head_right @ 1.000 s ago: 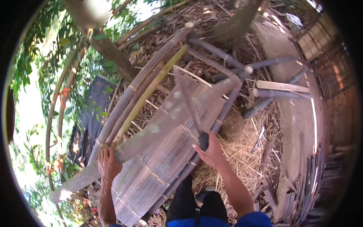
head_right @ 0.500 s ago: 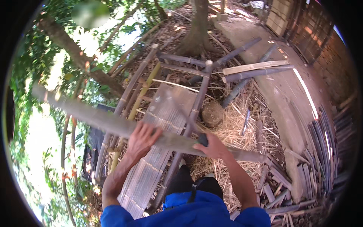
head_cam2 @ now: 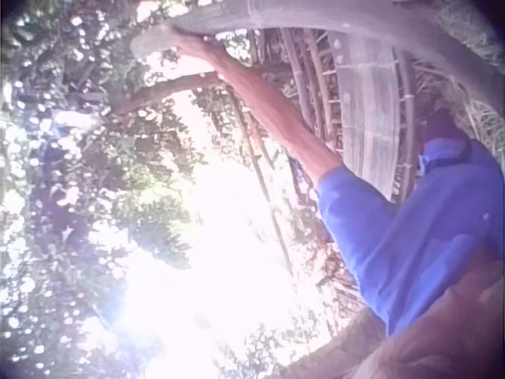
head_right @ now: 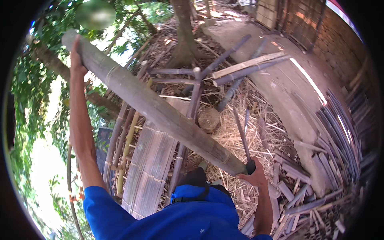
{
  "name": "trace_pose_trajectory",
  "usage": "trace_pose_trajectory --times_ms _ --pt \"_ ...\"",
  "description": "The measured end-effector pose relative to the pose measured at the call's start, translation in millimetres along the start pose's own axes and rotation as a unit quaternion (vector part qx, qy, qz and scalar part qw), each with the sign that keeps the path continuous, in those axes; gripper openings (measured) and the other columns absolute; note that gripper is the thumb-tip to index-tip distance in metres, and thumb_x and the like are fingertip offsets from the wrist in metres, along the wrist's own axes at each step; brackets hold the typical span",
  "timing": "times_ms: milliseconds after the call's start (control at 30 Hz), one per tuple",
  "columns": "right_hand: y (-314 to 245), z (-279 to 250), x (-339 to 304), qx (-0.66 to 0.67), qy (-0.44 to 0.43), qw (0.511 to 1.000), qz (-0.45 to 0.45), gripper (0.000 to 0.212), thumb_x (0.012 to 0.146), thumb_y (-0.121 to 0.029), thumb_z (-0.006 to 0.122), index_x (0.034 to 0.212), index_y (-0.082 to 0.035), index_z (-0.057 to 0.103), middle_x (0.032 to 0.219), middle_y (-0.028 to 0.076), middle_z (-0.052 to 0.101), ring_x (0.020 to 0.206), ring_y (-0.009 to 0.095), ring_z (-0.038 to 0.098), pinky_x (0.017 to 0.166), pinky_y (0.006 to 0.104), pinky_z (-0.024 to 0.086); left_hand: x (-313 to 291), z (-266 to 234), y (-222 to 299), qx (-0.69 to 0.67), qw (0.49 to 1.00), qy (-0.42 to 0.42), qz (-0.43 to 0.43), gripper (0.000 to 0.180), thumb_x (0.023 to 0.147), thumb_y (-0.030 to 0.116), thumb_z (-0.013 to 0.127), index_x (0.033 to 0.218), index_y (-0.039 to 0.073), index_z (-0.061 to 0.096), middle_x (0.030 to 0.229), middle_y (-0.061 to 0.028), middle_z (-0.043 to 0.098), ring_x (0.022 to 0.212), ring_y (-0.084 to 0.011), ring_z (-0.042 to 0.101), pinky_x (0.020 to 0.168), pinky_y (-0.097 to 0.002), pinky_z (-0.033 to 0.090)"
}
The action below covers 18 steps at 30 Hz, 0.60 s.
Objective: The person uses a knife to shave the edges of bamboo strips and then fits the prepared strips into a larger curved bamboo framework.
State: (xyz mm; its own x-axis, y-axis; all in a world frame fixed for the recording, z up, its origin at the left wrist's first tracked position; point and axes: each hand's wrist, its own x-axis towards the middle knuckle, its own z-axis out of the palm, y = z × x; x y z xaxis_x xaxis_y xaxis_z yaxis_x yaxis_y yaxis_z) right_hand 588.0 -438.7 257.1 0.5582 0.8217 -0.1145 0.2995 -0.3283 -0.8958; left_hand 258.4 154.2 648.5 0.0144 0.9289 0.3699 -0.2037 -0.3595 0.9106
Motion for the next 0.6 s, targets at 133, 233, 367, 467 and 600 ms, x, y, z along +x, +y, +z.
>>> trace_pose_trajectory --times_ms 133,233,367,467,600 --pt "6.4 -12.3 -3.5 -0.019 0.065 0.998 -0.016 0.070 0.049 -0.032 0.101 0.098 -0.006 0.059 0.083 0.002 0.057 0.078 0.015 0.052 0.074 0.0334 0.047 44.5 81.2 44.7 -0.154 0.986 -0.065 0.015 0.053 0.089 0.034 0.073 0.129 0.001 0.059 0.118 -0.0164 0.068 0.104 -0.0351 0.068 0.099 -0.0571 0.054" --pt "4.1 -20.2 7.2 -0.105 0.126 0.985 0.046 0.058 0.061 -0.027 0.096 0.101 -0.004 0.062 0.080 0.004 0.060 0.074 0.017 0.054 0.072 0.0342 0.048 10.2 142.3 66.9 -0.259 0.945 -0.180 0.082 0.050 0.084 0.042 0.078 0.110 0.001 0.067 0.097 -0.0134 0.071 0.086 -0.0315 0.071 0.081 -0.0492 0.059" --pt "-8.0 -27.7 8.0 -0.121 0.235 0.962 0.063 0.040 0.074 -0.016 0.087 0.104 -0.004 0.063 0.084 0.007 0.066 0.074 0.017 0.059 0.072 0.0342 0.050 -103.5 188.0 70.5 -0.368 0.856 -0.325 0.163 0.050 0.082 0.049 0.080 0.098 0.003 0.071 0.082 -0.0098 0.072 0.073 -0.0299 0.072 0.070 -0.0440 0.061" --pt "-12.0 -25.6 -0.7 -0.087 0.311 0.945 0.057 0.037 0.075 -0.017 0.087 0.101 -0.004 0.064 0.081 0.007 0.067 0.075 0.017 0.061 0.073 0.0331 0.051 -154.4 177.0 12.9 -0.308 0.848 -0.393 0.178 0.051 0.082 0.048 0.080 0.102 0.002 0.069 0.086 -0.0112 0.072 0.077 -0.0300 0.071 0.073 -0.0444 0.061" --pt "-2.8 -12.8 -17.8 -0.093 0.354 0.922 0.128 0.034 0.076 -0.020 0.086 0.097 -0.004 0.065 0.081 0.006 0.067 0.075 0.017 0.063 0.073 0.0333 0.052 -183.9 176.1 -66.4 -0.214 0.856 -0.436 0.177 0.053 0.082 0.047 0.080 0.108 0.002 0.067 0.093 -0.0131 0.071 0.083 -0.0301 0.071 0.078 -0.0448 0.060"
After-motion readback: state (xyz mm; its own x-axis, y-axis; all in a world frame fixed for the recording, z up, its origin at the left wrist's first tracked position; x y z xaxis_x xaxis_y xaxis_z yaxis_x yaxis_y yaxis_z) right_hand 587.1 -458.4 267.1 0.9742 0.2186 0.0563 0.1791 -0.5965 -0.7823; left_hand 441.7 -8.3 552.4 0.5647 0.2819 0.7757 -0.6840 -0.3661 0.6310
